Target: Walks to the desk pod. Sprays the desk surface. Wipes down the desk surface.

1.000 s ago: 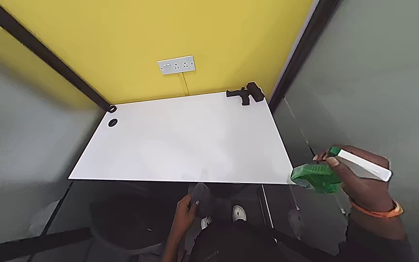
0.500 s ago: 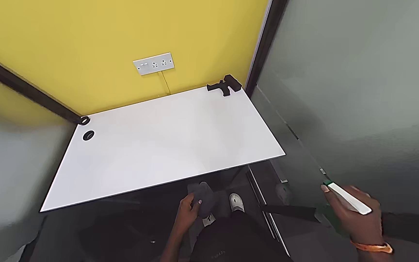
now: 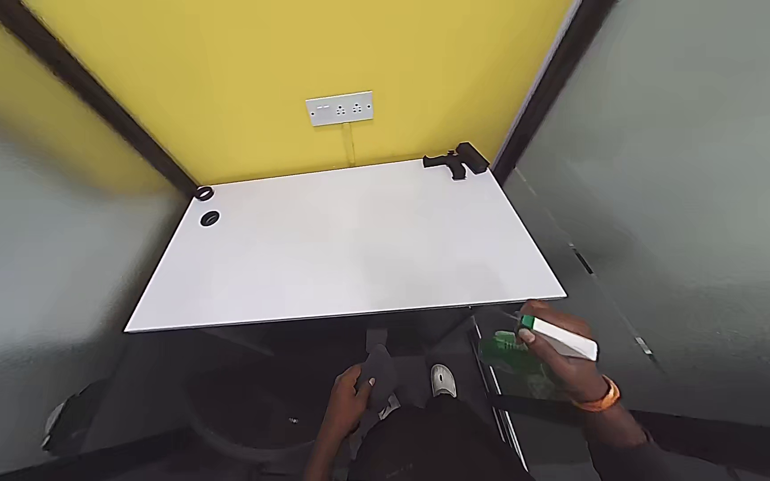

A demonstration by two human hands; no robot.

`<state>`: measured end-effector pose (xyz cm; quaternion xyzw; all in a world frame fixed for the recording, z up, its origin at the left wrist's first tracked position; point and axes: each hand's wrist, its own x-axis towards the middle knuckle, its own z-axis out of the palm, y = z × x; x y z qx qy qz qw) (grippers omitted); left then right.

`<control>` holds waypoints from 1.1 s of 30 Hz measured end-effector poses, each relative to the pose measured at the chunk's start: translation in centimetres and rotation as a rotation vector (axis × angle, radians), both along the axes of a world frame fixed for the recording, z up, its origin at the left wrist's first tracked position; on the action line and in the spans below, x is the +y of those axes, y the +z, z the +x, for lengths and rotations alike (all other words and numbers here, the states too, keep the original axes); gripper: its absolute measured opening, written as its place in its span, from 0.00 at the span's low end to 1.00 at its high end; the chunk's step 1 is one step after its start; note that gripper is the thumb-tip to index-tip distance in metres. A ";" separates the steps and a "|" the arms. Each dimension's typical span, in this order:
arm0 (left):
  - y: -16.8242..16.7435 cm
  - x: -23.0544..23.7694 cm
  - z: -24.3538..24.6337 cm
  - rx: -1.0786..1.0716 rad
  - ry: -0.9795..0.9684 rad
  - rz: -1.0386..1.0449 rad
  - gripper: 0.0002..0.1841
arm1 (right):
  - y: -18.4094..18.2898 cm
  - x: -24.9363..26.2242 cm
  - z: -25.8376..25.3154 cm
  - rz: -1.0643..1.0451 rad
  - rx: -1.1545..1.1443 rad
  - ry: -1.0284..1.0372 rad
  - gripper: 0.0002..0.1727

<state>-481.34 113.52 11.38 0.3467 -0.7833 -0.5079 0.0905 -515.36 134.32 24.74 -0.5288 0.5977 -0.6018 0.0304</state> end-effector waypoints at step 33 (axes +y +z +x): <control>-1.2 2.4 -2.4 0.006 0.460 -0.010 0.14 | 2.0 -18.0 -24.0 0.104 -0.391 -0.306 0.25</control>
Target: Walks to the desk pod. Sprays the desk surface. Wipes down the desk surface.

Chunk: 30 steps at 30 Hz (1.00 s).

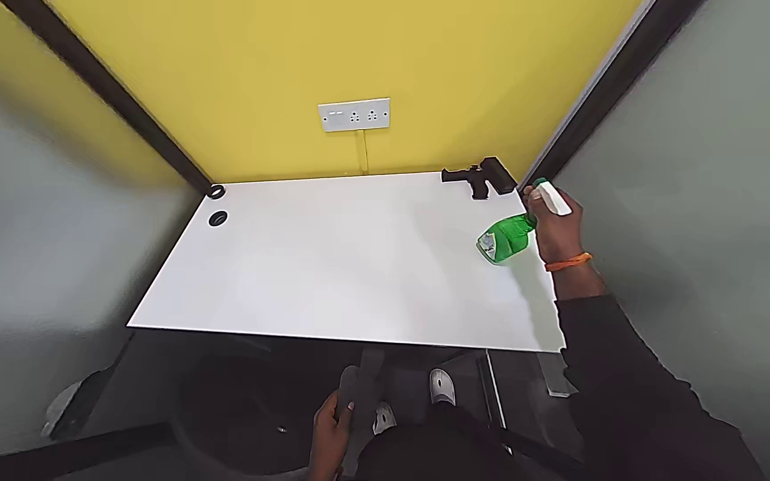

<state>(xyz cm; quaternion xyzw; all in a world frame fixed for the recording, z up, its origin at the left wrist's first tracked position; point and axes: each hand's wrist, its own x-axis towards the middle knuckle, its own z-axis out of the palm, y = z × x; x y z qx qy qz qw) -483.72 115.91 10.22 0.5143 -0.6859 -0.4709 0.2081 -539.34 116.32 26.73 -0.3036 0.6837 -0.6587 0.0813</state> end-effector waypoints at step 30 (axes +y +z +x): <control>16.6 -1.9 -26.0 0.848 -0.231 -0.036 0.11 | 0.1 7.9 -11.2 -0.077 0.128 -0.087 0.46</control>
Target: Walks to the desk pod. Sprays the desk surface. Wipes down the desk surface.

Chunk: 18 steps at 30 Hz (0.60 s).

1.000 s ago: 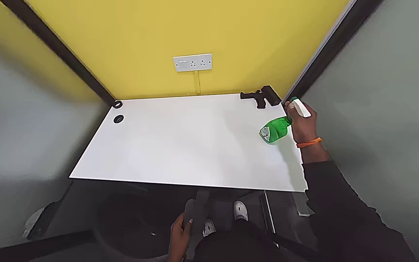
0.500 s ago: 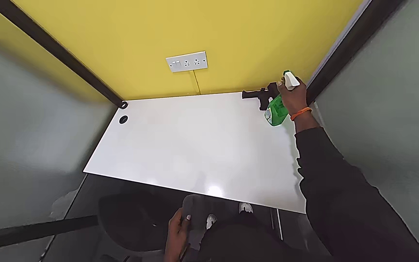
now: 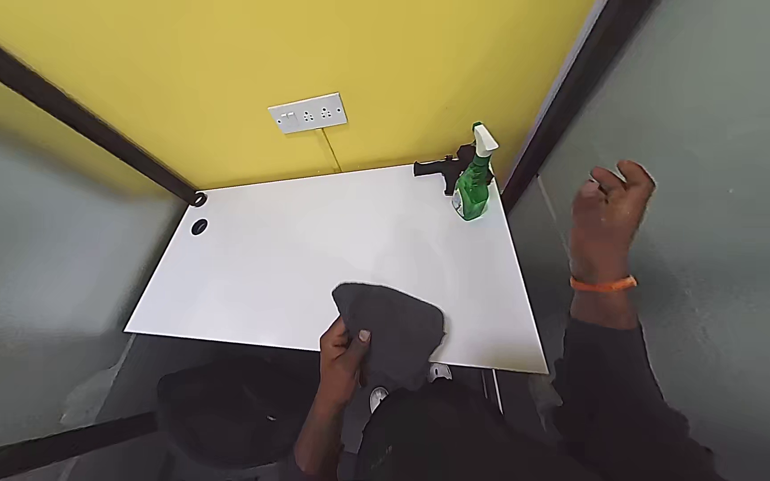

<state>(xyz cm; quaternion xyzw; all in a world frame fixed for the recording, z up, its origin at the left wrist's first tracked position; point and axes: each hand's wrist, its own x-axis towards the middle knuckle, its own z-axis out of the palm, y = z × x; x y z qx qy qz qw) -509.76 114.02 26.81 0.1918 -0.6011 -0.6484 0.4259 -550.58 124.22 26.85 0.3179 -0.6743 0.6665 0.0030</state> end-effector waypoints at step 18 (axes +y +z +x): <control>-17.7 -4.2 -3.4 -0.858 0.397 -0.846 0.19 | -11.0 -1.7 16.4 0.902 0.470 0.647 0.41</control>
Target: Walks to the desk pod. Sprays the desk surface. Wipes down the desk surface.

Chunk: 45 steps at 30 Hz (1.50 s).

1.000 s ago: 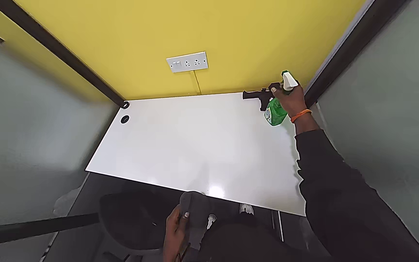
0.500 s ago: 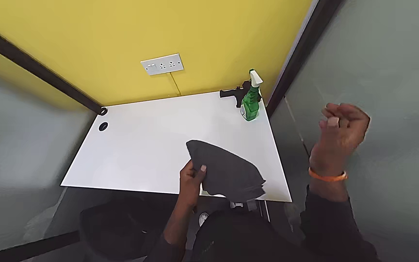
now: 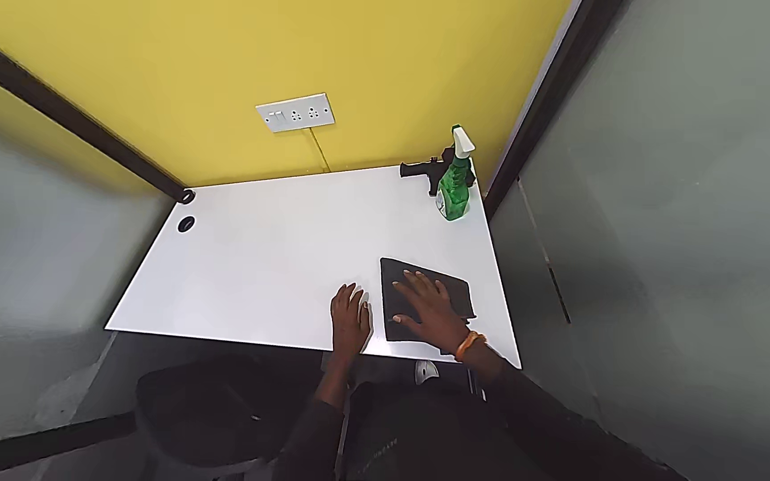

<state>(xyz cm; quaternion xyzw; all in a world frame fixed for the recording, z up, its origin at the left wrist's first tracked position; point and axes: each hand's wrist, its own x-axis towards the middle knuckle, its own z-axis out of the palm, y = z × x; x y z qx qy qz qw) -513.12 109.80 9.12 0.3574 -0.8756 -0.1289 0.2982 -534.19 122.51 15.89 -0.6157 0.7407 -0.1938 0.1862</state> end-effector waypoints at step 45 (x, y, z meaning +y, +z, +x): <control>3.1 -5.6 19.9 0.535 0.113 0.268 0.18 | -3.3 -12.5 23.7 0.031 0.068 0.149 0.28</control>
